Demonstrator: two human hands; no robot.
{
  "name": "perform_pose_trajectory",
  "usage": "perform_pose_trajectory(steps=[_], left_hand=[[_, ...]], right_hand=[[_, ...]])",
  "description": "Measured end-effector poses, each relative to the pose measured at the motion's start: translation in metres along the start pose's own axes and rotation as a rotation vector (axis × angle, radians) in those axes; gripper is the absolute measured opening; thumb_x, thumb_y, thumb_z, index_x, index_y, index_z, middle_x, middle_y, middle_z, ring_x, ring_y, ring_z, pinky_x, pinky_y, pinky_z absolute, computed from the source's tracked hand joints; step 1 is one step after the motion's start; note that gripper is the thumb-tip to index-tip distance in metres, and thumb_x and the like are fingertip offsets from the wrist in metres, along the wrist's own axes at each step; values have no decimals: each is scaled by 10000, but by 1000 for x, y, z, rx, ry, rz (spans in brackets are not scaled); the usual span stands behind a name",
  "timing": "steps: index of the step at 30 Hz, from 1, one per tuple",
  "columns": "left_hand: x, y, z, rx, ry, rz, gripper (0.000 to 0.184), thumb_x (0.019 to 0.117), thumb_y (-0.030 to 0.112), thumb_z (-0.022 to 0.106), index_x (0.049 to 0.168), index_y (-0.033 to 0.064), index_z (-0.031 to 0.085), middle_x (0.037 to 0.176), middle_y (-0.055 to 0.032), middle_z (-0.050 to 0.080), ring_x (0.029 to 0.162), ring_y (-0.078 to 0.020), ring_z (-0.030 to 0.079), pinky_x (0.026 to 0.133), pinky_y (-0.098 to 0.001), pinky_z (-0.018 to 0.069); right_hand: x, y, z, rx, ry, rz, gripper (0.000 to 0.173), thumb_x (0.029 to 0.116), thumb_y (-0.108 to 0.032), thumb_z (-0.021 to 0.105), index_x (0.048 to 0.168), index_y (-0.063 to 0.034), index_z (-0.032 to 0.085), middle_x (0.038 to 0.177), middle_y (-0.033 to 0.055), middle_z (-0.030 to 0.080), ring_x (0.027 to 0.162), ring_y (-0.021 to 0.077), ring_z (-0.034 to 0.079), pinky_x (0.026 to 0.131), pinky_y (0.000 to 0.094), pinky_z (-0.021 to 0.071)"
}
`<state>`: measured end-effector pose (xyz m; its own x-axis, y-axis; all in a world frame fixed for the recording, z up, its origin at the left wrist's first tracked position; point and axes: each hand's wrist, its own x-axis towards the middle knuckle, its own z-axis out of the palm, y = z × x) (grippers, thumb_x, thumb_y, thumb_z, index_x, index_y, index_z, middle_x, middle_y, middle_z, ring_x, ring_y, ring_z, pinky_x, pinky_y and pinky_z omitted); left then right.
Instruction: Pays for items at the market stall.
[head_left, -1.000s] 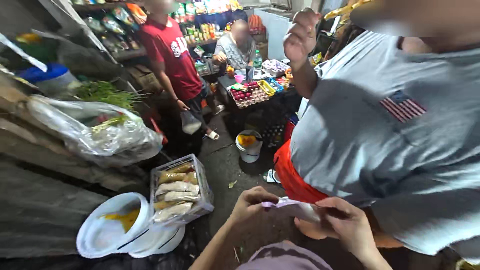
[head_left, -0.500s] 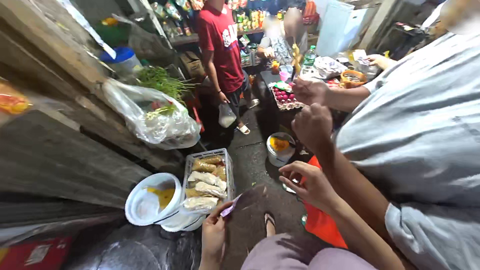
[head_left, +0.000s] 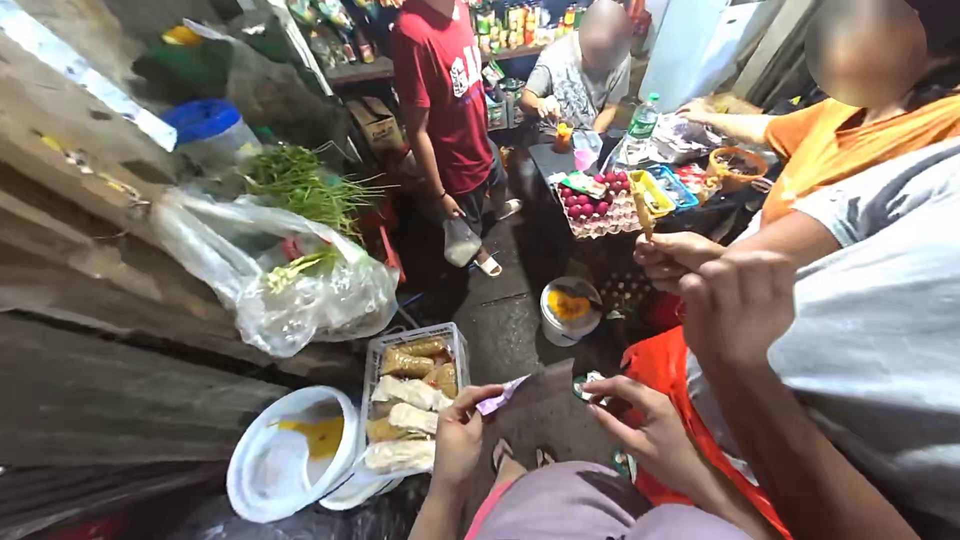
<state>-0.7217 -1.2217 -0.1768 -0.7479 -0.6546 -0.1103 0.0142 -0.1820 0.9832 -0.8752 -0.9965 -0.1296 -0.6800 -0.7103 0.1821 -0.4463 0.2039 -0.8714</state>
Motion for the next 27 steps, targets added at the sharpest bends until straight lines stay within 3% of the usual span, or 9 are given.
perform_pose_trajectory(steps=[3, 6, 9, 11, 13, 15, 19, 27], left_hand=[[28, -4, -8, 4, -53, -46, 268, 909, -118, 547, 1056, -20, 749, 1037, -73, 742, 877, -119, 713, 789, -279, 613], [66, -3, -24, 14, -109, -71, 257, 921, -112, 559, 1060, -18, 754, 1024, -79, 745, 870, -127, 709, 786, -287, 609], [106, 12, -46, 74, -198, 0, 270, 918, -98, 543, 1069, -10, 749, 1051, -73, 742, 912, -135, 715, 812, -304, 616], [130, 23, -61, 91, -213, 72, 280, 909, -93, 525, 1063, -15, 746, 1047, -69, 732, 886, -125, 709, 788, -304, 619], [149, 31, -76, 100, -183, 118, 272, 908, -88, 530, 1057, -15, 746, 1042, -70, 732, 891, -119, 710, 784, -292, 619], [162, 34, -87, 90, -149, 128, 280, 904, -97, 525, 1058, -15, 743, 1038, -61, 730, 895, -110, 705, 770, -273, 614], [177, 22, -97, 19, -103, 88, 257, 909, -92, 547, 1055, -18, 745, 1020, -55, 741, 845, -96, 705, 726, -246, 607], [203, 9, -91, 17, -115, 21, 249, 918, -89, 550, 1043, -17, 753, 1009, -61, 749, 850, -104, 712, 746, -254, 609]], right_hand=[[19, -3, 0, -125, -2, 127, 272, 945, -228, 668, 1173, -97, 736, 1023, 12, 752, 814, 62, 709, 735, 251, 610], [45, 1, 15, -66, 71, 21, 260, 945, -209, 688, 1162, -74, 735, 1023, 18, 746, 808, 53, 708, 725, 227, 619], [86, -12, 18, -182, 55, -50, 283, 960, -211, 681, 1203, -70, 717, 1042, 47, 737, 851, 82, 707, 764, 254, 616], [116, -23, 11, -321, 71, -55, 305, 969, -255, 674, 1220, -87, 717, 1088, 63, 732, 933, 133, 709, 830, 313, 611], [143, -31, -5, -452, 80, -1, 355, 969, -313, 667, 1257, -109, 710, 1224, 95, 703, 1111, 219, 673, 962, 431, 561], [162, -29, -24, -531, 133, 46, 380, 956, -335, 684, 1259, -109, 712, 1295, 114, 674, 1198, 272, 640, 1013, 504, 529], [178, -24, -58, -581, 272, 149, 386, 944, -318, 715, 1253, -88, 705, 1298, 128, 658, 1175, 282, 642, 985, 521, 533], [193, 0, -106, -618, 358, 301, 348, 946, -255, 736, 1248, -85, 706, 1241, 163, 672, 1103, 330, 664, 953, 585, 524]])
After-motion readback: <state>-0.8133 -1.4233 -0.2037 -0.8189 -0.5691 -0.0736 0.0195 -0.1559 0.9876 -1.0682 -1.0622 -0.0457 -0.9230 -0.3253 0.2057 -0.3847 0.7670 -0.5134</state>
